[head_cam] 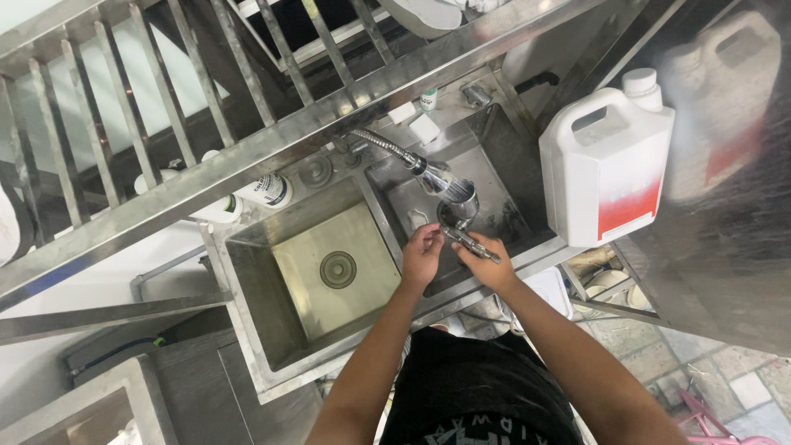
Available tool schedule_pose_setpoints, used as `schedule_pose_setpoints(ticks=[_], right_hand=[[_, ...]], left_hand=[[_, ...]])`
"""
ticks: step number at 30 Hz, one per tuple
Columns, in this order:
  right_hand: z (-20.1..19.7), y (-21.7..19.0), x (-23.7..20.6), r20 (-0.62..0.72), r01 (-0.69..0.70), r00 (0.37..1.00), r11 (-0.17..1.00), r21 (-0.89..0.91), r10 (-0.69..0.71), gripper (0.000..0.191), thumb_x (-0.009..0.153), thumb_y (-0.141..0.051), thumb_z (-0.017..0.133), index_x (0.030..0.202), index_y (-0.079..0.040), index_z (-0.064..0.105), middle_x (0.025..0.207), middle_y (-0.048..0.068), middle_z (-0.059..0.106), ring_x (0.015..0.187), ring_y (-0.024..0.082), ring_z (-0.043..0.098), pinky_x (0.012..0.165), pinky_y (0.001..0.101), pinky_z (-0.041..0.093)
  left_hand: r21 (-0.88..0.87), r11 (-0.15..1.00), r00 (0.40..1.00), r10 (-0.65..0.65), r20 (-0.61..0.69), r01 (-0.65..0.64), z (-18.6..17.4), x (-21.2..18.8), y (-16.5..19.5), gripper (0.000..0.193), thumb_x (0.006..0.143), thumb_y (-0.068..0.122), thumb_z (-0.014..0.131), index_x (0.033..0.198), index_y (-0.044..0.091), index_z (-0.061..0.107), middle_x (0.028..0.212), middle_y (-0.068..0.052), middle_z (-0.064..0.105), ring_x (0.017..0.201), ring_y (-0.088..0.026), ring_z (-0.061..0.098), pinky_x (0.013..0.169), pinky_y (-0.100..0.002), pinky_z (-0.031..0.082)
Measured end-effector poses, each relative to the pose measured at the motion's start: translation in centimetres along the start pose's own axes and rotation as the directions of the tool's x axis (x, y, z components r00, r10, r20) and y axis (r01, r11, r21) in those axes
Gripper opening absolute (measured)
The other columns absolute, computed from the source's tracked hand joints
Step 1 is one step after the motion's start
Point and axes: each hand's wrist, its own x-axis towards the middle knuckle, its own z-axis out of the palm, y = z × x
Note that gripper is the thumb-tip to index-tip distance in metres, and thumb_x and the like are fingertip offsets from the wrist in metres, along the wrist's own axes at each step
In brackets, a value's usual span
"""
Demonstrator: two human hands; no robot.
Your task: The person rinses a metal spray gun under a running tap in a stainless steel sink. They repeatedly flush the gun's cup and body with water, then set the gun down in the sink.
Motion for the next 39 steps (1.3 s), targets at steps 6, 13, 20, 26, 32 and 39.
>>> schedule_pose_setpoints(ticks=[6,13,20,26,32,39], right_hand=[[0.1,0.3,0.1,-0.017,0.038,0.999,0.999,-0.032,-0.039,0.023,0.087,-0.024,0.074,0.098,-0.003,0.074,0.064,0.012,0.069,0.054,0.018,0.067,0.056,0.0334,0.051],[0.3,0.6,0.1,-0.008,0.024,1.0,0.999,0.023,-0.023,0.022,0.088,-0.022,0.074,0.1,-0.004,0.074,0.066,0.01,0.071,0.055,0.013,0.065,0.055,0.032,0.05],[0.4,0.4,0.1,0.004,0.032,0.999,0.999,0.016,-0.032,0.021,0.087,-0.021,0.074,0.1,-0.004,0.074,0.065,0.008,0.071,0.055,0.012,0.065,0.054,0.0306,0.05],[0.6,0.8,-0.3,-0.028,0.034,0.999,0.999,0.019,-0.033,0.019,0.087,-0.021,0.075,0.093,-0.003,0.072,0.062,0.01,0.067,0.052,0.014,0.061,0.053,0.0317,0.048],[-0.2,2.0,-2.1,-0.07,0.058,0.996,0.997,0.05,-0.055,0.018,0.088,-0.02,0.077,0.086,-0.003,0.071,0.059,0.008,0.063,0.051,0.011,0.054,0.052,0.0313,0.044],[-0.9,3.0,-3.8,-0.134,0.064,0.99,0.989,0.131,-0.046,0.015,0.089,-0.018,0.075,0.09,-0.003,0.071,0.062,0.003,0.062,0.058,0.006,0.051,0.052,0.0289,0.043]], left_hand=[[-0.136,0.987,0.995,-0.077,0.062,0.085,-0.2,0.2,-0.1,0.032,0.099,0.003,0.056,0.13,0.004,0.061,0.113,-0.007,0.071,0.098,-0.014,0.069,0.079,-0.027,0.054],[-0.181,0.979,0.995,-0.088,0.049,0.096,-0.2,0.7,0.1,0.033,0.098,0.0,0.055,0.13,0.004,0.062,0.112,-0.007,0.07,0.097,-0.014,0.067,0.078,-0.028,0.053],[-0.215,0.971,0.994,-0.1,0.047,0.108,-0.3,0.5,0.0,0.03,0.098,0.0,0.061,0.127,0.003,0.066,0.107,-0.007,0.066,0.09,-0.013,0.062,0.076,-0.027,0.051],[-0.226,0.971,0.996,-0.065,0.06,0.077,-0.1,0.2,0.3,0.029,0.1,0.005,0.062,0.13,0.003,0.064,0.114,-0.007,0.07,0.101,-0.012,0.066,0.088,-0.025,0.053],[-0.019,0.999,0.995,0.036,0.089,-0.034,0.1,-0.3,2.2,0.046,0.091,0.007,0.072,0.135,0.009,0.06,0.115,-0.009,0.072,0.098,-0.013,0.069,0.081,-0.028,0.055],[0.187,0.96,0.978,0.197,0.075,-0.208,1.2,-1.2,4.2,0.046,0.089,0.005,0.074,0.133,0.009,0.061,0.116,-0.01,0.064,0.096,-0.018,0.064,0.072,-0.03,0.057]])
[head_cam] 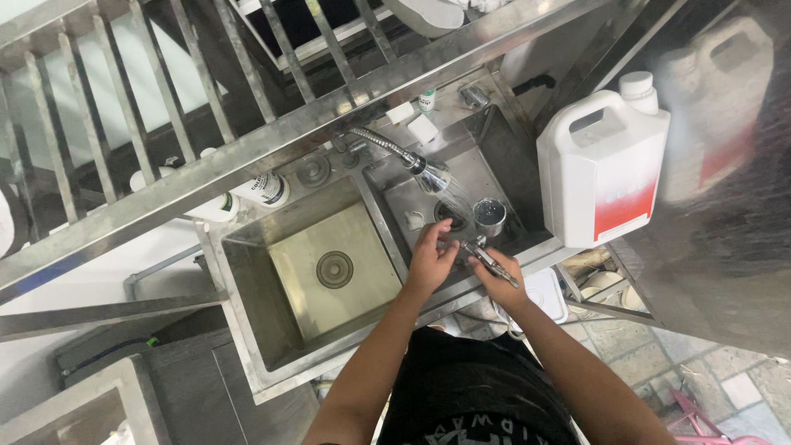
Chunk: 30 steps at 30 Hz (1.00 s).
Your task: The person rinses a metal spray gun under a running tap in a stainless steel sink. They repeatedly flush the gun's cup and body with water, then set the gun down in the sink.
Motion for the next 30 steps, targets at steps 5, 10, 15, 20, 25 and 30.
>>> schedule_pose_setpoints(ticks=[5,10,15,20,25,30], right_hand=[[-0.4,0.3,-0.8,-0.026,-0.016,1.0,1.0,-0.013,0.016,0.015,0.091,-0.016,0.074,0.087,-0.002,0.07,0.061,0.004,0.062,0.057,0.007,0.052,0.053,0.0286,0.043],[-0.5,0.5,-1.1,-0.043,0.031,0.999,0.999,0.03,-0.03,0.013,0.091,-0.015,0.073,0.089,-0.003,0.071,0.064,0.003,0.065,0.058,0.005,0.054,0.053,0.0277,0.045],[-0.5,0.3,-1.2,-0.036,-0.011,0.999,0.998,-0.057,0.009,0.013,0.089,-0.015,0.075,0.088,-0.002,0.072,0.059,0.005,0.062,0.054,0.008,0.049,0.051,0.029,0.043],[-0.3,-0.1,-1.2,-0.022,0.0,1.0,0.999,-0.035,-0.001,0.014,0.089,-0.016,0.074,0.088,-0.003,0.072,0.06,0.005,0.062,0.053,0.009,0.05,0.05,0.0297,0.043],[0.0,0.0,-1.0,-0.03,-0.017,0.999,0.997,-0.077,0.015,0.015,0.089,-0.018,0.074,0.09,-0.003,0.072,0.061,0.007,0.065,0.052,0.01,0.056,0.051,0.0309,0.046],[0.3,0.3,-0.8,-0.039,0.033,0.999,0.995,-0.098,-0.037,0.017,0.089,-0.02,0.075,0.09,-0.004,0.071,0.06,0.009,0.064,0.05,0.013,0.055,0.051,0.0319,0.046]], left_hand=[[0.1,0.994,0.986,-0.021,-0.168,0.038,-0.1,0.2,0.4,0.043,0.089,0.005,0.071,0.129,0.008,0.059,0.112,-0.009,0.059,0.085,-0.018,0.06,0.066,-0.03,0.055],[0.09,0.995,0.998,-0.041,-0.042,0.045,-0.4,0.0,0.7,0.032,0.095,0.006,0.07,0.126,0.01,0.066,0.107,-0.009,0.06,0.076,-0.018,0.061,0.067,-0.031,0.055],[0.122,0.992,1.0,0.023,0.02,-0.026,0.1,-0.3,1.0,0.033,0.092,0.008,0.071,0.124,0.011,0.066,0.108,-0.009,0.062,0.082,-0.021,0.063,0.069,-0.032,0.055],[0.17,0.981,0.995,0.098,-0.002,-0.097,0.2,-0.5,1.1,0.032,0.091,0.011,0.073,0.122,0.01,0.066,0.11,-0.011,0.063,0.091,-0.026,0.066,0.074,-0.034,0.055],[0.171,0.985,0.999,0.015,0.052,-0.024,0.3,-0.8,0.8,0.022,0.093,0.012,0.072,0.114,0.008,0.068,0.1,-0.011,0.066,0.079,-0.025,0.066,0.072,-0.036,0.055],[0.127,0.989,0.998,0.07,0.006,-0.07,0.5,-0.9,0.5,0.01,0.093,0.009,0.071,0.101,0.005,0.068,0.09,-0.011,0.065,0.075,-0.025,0.067,0.068,-0.037,0.055]])
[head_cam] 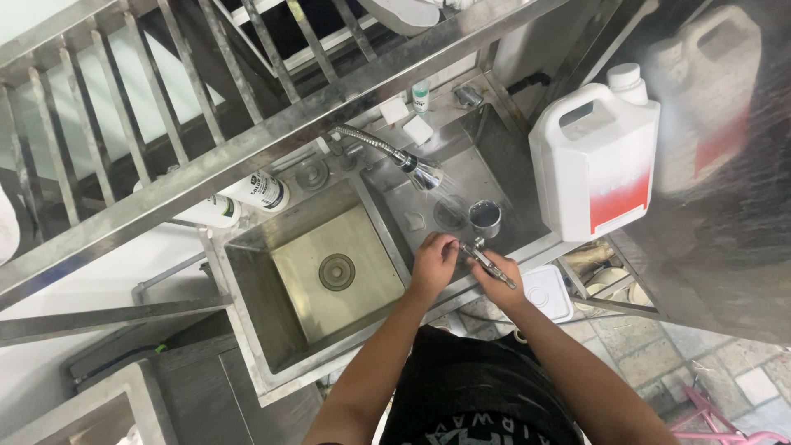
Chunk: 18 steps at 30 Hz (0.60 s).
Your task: The person rinses a metal spray gun under a running tap in a stainless steel sink. They repeatedly flush the gun's cup and body with water, then set the gun down in the sink.
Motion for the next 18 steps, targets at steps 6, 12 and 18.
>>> schedule_pose_setpoints(ticks=[6,12,18], right_hand=[[0.4,-0.04,0.19,0.031,-0.069,0.997,0.997,-0.016,0.069,0.016,0.088,-0.018,0.075,0.09,-0.003,0.072,0.059,0.009,0.064,0.05,0.013,0.055,0.05,0.0322,0.046],[0.59,0.31,0.15,0.032,-0.021,0.999,0.996,0.086,0.019,0.013,0.088,-0.016,0.073,0.094,-0.003,0.073,0.062,0.008,0.065,0.053,0.011,0.055,0.05,0.0309,0.045],[0.66,0.77,0.21,0.025,0.007,1.0,0.997,0.073,-0.009,0.012,0.089,-0.014,0.072,0.096,-0.004,0.073,0.067,0.005,0.068,0.057,0.008,0.06,0.053,0.0293,0.047]], left_hand=[[0.0,1.0,0.999,-0.03,0.013,0.03,-0.34,0.11,0.36,0.007,0.091,0.006,0.07,0.097,0.003,0.068,0.089,-0.012,0.066,0.075,-0.027,0.068,0.067,-0.037,0.054],[0.012,1.0,1.0,0.008,0.016,-0.008,-0.85,0.15,0.95,0.01,0.089,0.004,0.07,0.098,0.002,0.068,0.09,-0.012,0.066,0.077,-0.027,0.069,0.069,-0.037,0.055],[0.002,1.0,0.999,0.014,0.029,-0.014,-0.81,0.26,0.82,0.016,0.084,0.001,0.069,0.099,0.002,0.068,0.091,-0.013,0.066,0.078,-0.028,0.07,0.069,-0.037,0.057]])
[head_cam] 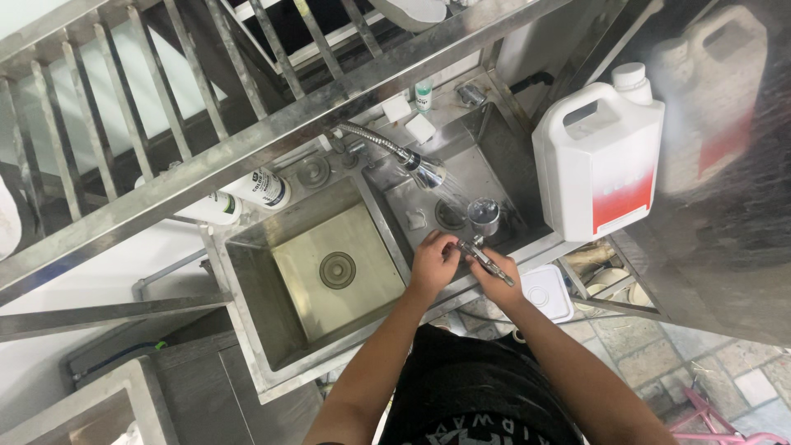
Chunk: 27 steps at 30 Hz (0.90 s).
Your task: The person rinses a metal spray gun under a running tap in a stainless steel sink. They repeatedly flush the gun's cup and body with water, then set the gun down in the sink.
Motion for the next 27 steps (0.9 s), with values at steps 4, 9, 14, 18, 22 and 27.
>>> schedule_pose_setpoints(ticks=[4,9,14,18,22,27], right_hand=[[-0.1,0.0,0.0,0.009,-0.045,0.999,0.998,0.053,0.045,0.013,0.089,-0.014,0.071,0.095,-0.004,0.073,0.067,0.005,0.068,0.059,0.008,0.057,0.054,0.03,0.047],[-0.1,-0.2,0.1,0.002,-0.125,0.992,0.992,-0.024,0.125,0.016,0.09,-0.019,0.074,0.093,-0.003,0.073,0.064,0.007,0.066,0.056,0.011,0.054,0.054,0.0317,0.045],[-0.2,-0.1,0.1,-0.008,-0.096,0.995,0.995,-0.04,0.095,0.017,0.089,-0.019,0.074,0.094,-0.003,0.072,0.064,0.008,0.065,0.056,0.012,0.054,0.054,0.0319,0.045],[-0.4,0.4,0.2,0.014,-0.109,0.994,0.994,0.019,0.109,0.015,0.087,-0.015,0.071,0.096,-0.004,0.074,0.067,0.006,0.068,0.059,0.01,0.059,0.056,0.0305,0.048],[-0.3,0.8,0.2,0.002,-0.137,0.991,0.991,0.005,0.137,0.016,0.087,-0.015,0.071,0.098,-0.003,0.075,0.071,0.008,0.071,0.063,0.013,0.062,0.059,0.0312,0.049],[-0.7,1.2,0.4,0.022,-0.125,0.992,0.992,-0.027,0.125,0.018,0.086,-0.013,0.068,0.1,-0.004,0.076,0.079,0.008,0.076,0.068,0.012,0.069,0.065,0.0292,0.053]], left_hand=[[0.011,1.0,1.0,0.005,0.018,-0.005,0.1,0.1,-0.5,0.021,0.078,-0.004,0.064,0.098,0.001,0.068,0.092,-0.014,0.067,0.078,-0.029,0.07,0.069,-0.037,0.057],[0.01,0.999,0.999,0.048,0.004,-0.048,0.3,0.2,-1.0,0.025,0.075,-0.009,0.06,0.097,0.001,0.068,0.094,-0.015,0.067,0.081,-0.031,0.07,0.071,-0.038,0.058],[0.006,0.998,0.998,0.061,-0.002,-0.061,0.4,0.2,-1.2,0.024,0.075,-0.008,0.06,0.096,0.001,0.067,0.094,-0.014,0.067,0.081,-0.032,0.07,0.072,-0.038,0.058],[0.042,0.996,0.997,0.076,-0.003,-0.076,0.5,0.4,-1.0,0.024,0.074,-0.008,0.061,0.096,0.002,0.067,0.094,-0.014,0.067,0.083,-0.032,0.069,0.072,-0.039,0.057],[0.023,0.998,0.999,0.051,0.01,-0.051,0.5,0.3,-0.6,0.024,0.075,-0.008,0.061,0.096,0.002,0.067,0.096,-0.014,0.068,0.084,-0.032,0.069,0.071,-0.039,0.056],[0.039,0.997,0.998,0.062,0.008,-0.062,0.6,0.4,-0.4,0.025,0.074,-0.008,0.061,0.096,0.002,0.067,0.096,-0.015,0.067,0.085,-0.033,0.068,0.072,-0.04,0.056]])
